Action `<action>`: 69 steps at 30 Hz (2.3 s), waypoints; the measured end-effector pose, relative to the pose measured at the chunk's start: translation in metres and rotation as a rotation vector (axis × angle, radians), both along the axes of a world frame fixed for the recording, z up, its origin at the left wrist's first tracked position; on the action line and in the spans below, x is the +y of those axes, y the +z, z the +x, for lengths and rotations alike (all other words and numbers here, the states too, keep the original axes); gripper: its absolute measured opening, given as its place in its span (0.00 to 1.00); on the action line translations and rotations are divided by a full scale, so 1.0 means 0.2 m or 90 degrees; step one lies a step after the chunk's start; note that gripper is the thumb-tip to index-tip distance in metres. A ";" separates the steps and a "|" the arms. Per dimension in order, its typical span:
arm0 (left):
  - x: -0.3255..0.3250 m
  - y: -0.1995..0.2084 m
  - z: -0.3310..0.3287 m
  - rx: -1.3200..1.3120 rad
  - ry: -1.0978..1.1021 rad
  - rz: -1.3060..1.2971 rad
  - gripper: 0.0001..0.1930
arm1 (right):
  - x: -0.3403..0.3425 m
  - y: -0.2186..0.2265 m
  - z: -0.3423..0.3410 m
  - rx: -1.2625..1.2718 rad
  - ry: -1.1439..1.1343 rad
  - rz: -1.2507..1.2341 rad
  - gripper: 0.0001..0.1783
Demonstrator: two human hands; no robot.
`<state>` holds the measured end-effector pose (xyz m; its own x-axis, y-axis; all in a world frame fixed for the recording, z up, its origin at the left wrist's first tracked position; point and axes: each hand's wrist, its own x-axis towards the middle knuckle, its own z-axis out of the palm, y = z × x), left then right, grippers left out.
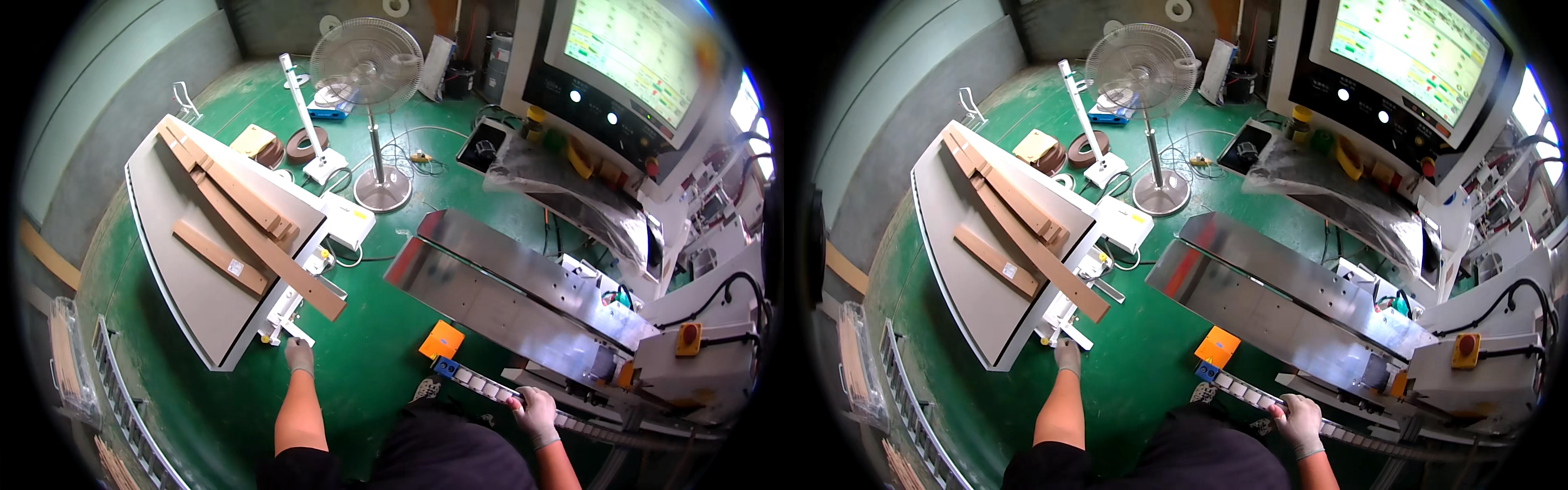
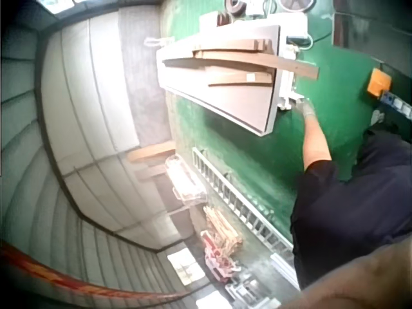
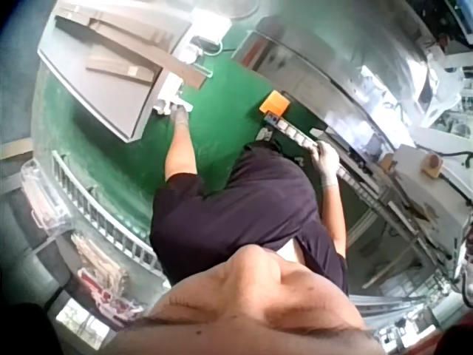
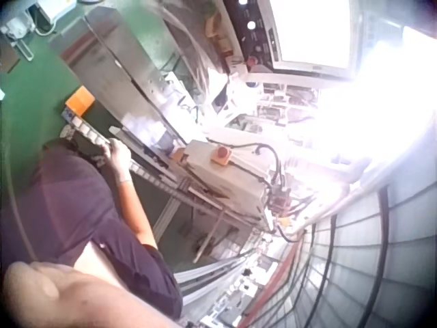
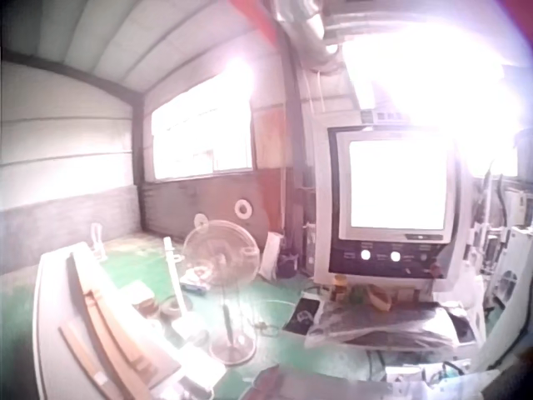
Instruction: The person repeatedly picks up long wooden planks from a nearby stack and feeds them one by one into a machine. After each plank is processed, the person retrieves it and places it back onto the stack. This cycle continues throughout the clip.
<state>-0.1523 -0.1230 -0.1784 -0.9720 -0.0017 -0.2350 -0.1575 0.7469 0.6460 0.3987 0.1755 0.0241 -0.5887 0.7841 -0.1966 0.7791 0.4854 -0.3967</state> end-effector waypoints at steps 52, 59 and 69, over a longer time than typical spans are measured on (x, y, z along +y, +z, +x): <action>0.60 1.25 0.88 -0.294 -0.167 0.845 0.26 | 0.00 0.22 -0.36 0.307 0.043 -0.239 0.37; 0.80 1.09 1.51 -0.548 -0.445 0.707 0.29 | 0.02 0.35 -0.60 0.484 0.034 -0.579 0.34; 1.11 1.22 1.27 -0.786 -0.237 0.835 0.22 | -0.40 0.21 0.81 0.668 -0.483 -0.569 0.28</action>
<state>0.1021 0.0998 0.0662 -0.1724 0.8990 -0.4025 -0.9022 0.0198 0.4308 0.5604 0.0962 0.0665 -0.2939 0.8070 -0.5122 -0.0728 -0.5532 -0.8299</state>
